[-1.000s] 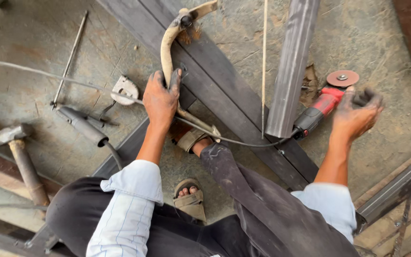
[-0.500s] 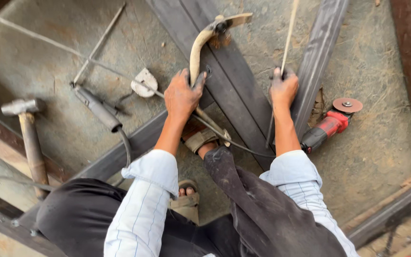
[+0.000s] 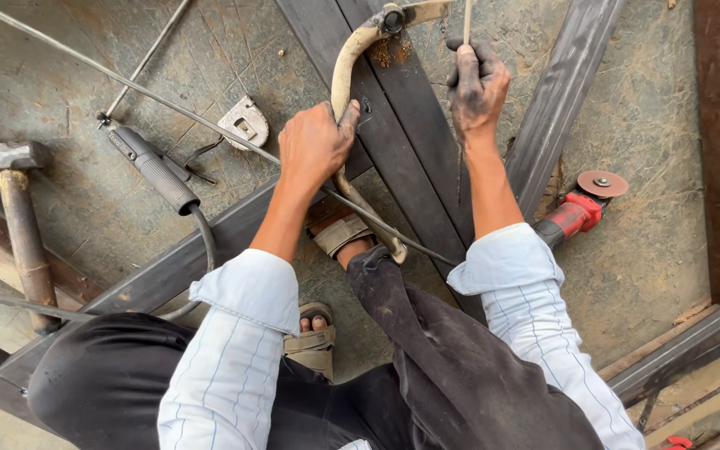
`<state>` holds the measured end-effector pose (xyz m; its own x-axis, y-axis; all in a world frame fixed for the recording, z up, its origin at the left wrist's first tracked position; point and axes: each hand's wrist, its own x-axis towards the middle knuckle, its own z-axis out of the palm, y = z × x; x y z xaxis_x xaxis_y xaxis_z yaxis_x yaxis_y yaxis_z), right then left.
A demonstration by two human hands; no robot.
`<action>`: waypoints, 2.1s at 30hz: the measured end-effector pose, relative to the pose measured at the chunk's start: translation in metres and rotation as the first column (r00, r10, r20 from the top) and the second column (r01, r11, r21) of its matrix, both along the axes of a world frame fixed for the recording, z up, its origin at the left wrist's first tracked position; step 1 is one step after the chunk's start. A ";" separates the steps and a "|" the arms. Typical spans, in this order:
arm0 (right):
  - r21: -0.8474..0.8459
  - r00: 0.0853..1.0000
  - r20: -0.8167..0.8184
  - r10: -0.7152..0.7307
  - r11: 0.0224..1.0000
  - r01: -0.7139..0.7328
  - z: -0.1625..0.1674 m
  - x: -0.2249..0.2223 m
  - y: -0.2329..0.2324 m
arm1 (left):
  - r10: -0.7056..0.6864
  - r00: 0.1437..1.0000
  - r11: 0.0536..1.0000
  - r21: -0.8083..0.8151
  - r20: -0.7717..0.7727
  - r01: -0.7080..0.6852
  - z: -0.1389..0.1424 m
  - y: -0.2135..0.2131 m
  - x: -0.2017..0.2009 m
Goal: The person welds a metal frame using a welding torch, then uses a hammer to tap the joints. They switch to an angle grinder to smooth the welded areas, producing sparks. The person continues to weld and grind different sections of the frame.
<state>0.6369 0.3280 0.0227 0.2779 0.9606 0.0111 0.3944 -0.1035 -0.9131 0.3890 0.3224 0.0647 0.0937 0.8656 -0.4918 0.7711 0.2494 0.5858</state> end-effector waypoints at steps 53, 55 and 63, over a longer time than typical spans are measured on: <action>-0.024 0.951 0.308 0.016 1.000 -0.009 -0.025 -0.006 0.014 | -0.012 0.994 0.976 -0.215 0.111 0.036 0.018 0.022 -0.004; -0.044 0.956 0.293 0.014 0.999 -0.001 -0.025 -0.007 0.014 | -0.007 0.994 0.973 -0.228 0.112 0.033 0.019 0.022 -0.003; -0.033 0.959 0.281 0.027 0.999 -0.019 -0.020 -0.008 0.014 | -0.006 0.994 0.972 -0.233 0.112 0.032 0.019 0.022 -0.004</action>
<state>0.6284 0.3416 0.0023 0.2456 0.9677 0.0567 0.6375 -0.1172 -0.7615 0.3850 0.3442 0.0841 0.1737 0.7251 -0.6664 0.7116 0.3754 0.5939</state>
